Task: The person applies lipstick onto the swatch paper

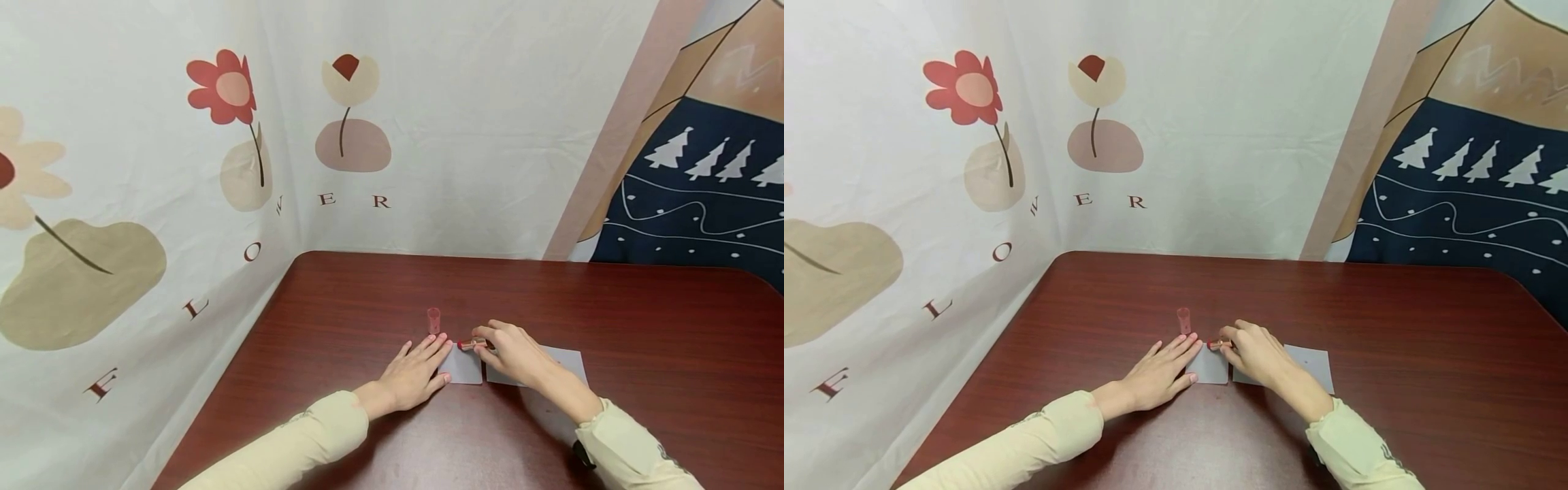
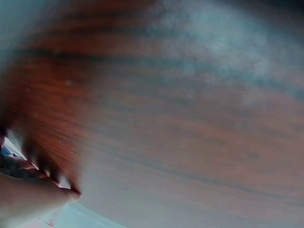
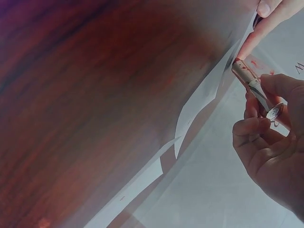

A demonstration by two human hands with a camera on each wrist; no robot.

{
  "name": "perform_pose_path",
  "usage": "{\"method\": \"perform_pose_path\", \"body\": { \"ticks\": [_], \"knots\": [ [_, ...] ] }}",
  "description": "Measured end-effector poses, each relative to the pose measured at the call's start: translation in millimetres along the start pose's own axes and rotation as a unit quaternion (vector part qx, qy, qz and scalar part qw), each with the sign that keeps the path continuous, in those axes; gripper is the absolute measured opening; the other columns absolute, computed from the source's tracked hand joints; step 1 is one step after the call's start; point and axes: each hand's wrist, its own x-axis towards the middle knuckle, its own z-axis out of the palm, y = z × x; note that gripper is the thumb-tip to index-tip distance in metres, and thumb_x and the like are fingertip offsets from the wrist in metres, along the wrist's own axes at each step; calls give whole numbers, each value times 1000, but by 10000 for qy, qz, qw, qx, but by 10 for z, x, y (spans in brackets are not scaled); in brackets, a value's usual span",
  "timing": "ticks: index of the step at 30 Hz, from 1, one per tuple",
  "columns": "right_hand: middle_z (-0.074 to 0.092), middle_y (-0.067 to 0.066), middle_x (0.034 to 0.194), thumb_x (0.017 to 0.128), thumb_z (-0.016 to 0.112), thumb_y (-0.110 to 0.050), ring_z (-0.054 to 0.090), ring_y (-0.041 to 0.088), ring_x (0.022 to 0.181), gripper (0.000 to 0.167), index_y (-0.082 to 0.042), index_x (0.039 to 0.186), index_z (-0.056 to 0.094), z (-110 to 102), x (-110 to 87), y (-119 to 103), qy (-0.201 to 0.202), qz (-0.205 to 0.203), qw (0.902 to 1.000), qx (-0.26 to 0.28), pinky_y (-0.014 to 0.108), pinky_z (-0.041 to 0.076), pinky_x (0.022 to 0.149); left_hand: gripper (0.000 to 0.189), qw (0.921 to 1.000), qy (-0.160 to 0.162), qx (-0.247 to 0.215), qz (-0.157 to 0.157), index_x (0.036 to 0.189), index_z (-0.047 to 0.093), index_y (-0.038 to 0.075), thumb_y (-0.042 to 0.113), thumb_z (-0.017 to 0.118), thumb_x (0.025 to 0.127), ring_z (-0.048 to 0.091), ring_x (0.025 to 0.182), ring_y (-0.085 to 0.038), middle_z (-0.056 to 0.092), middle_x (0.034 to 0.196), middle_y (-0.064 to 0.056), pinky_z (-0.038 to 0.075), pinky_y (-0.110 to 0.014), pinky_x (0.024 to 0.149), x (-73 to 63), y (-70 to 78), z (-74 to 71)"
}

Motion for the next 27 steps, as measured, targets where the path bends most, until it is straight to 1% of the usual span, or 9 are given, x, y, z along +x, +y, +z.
{"method": "perform_pose_path", "body": {
  "ticks": [10,17,27],
  "knots": [
    [55,1,74,82,69,-9,37,2,53,19,2,98,68,1,0,7,19,-55,10000,29,19,36,47,56,10000,-5,-56,-1,148,27,16,42,37,99,16,139,-16,21,153,1,19,-46,108,-11,9,-12],
    [59,4,79,82,69,-8,42,2,54,18,2,98,67,-14,-8,6,11,-110,9999,67,19,39,49,57,10000,-12,-64,-28,148,27,16,43,36,99,16,139,-15,20,153,1,19,-46,108,4,3,-5],
    [57,2,75,82,69,-8,41,2,54,18,2,97,68,-10,-18,-2,21,-124,9999,51,19,39,48,57,10000,-15,-84,-8,148,27,16,43,36,99,15,139,-16,20,153,1,19,-47,108,1,1,-2]
  ]
}}
